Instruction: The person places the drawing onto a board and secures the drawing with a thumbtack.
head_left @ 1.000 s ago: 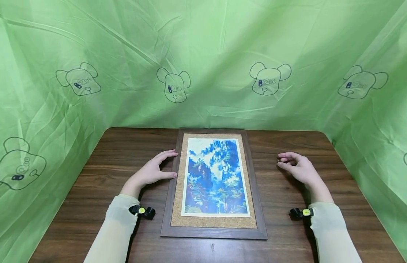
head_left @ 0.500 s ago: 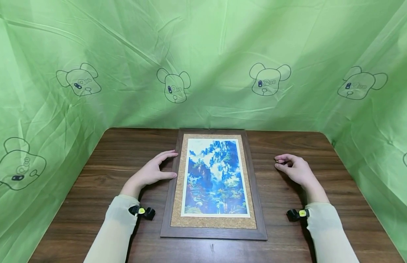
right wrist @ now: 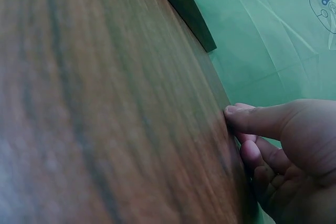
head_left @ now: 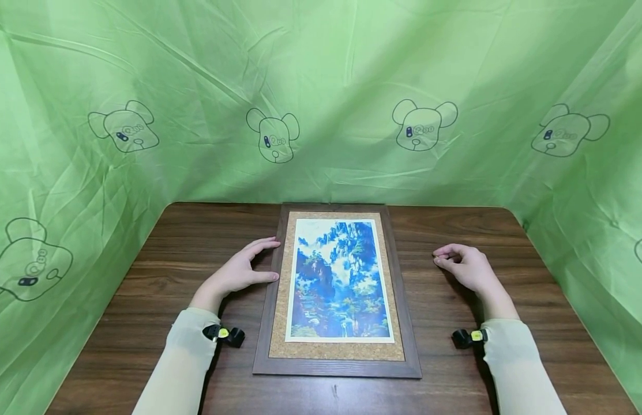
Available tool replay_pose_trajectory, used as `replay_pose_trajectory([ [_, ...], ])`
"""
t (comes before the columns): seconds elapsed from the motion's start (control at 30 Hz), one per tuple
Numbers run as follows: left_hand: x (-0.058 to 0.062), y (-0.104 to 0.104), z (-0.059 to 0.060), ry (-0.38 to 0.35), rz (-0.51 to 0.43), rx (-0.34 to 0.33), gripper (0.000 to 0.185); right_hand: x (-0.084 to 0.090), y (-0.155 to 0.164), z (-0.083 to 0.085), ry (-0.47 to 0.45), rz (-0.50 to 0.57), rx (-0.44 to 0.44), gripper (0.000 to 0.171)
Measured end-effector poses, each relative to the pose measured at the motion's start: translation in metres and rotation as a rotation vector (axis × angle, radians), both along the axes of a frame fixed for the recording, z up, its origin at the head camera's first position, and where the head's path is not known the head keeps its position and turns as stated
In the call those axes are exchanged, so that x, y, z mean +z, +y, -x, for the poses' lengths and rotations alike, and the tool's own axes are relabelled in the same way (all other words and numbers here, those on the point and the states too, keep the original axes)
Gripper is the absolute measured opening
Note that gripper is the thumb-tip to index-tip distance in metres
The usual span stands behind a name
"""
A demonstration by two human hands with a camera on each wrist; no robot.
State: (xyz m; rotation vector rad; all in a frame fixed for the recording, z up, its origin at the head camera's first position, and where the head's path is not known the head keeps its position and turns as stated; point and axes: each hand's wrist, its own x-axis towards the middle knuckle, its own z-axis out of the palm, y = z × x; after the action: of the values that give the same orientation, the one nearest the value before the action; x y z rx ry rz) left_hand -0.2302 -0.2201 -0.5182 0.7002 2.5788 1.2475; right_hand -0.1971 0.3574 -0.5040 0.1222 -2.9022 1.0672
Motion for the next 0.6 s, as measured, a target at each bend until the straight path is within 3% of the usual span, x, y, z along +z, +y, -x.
replay_pose_trajectory([
  [0.23, 0.000, 0.000, -0.001, 0.003, 0.001, 0.004, 0.082, 0.003, 0.000, -0.001, 0.043, 0.028, 0.005, 0.013],
  [0.6, 0.000, 0.000, -0.001, -0.006, -0.012, 0.005, 0.082, 0.017, -0.016, -0.002, 0.065, 0.246, 0.076, 0.020],
])
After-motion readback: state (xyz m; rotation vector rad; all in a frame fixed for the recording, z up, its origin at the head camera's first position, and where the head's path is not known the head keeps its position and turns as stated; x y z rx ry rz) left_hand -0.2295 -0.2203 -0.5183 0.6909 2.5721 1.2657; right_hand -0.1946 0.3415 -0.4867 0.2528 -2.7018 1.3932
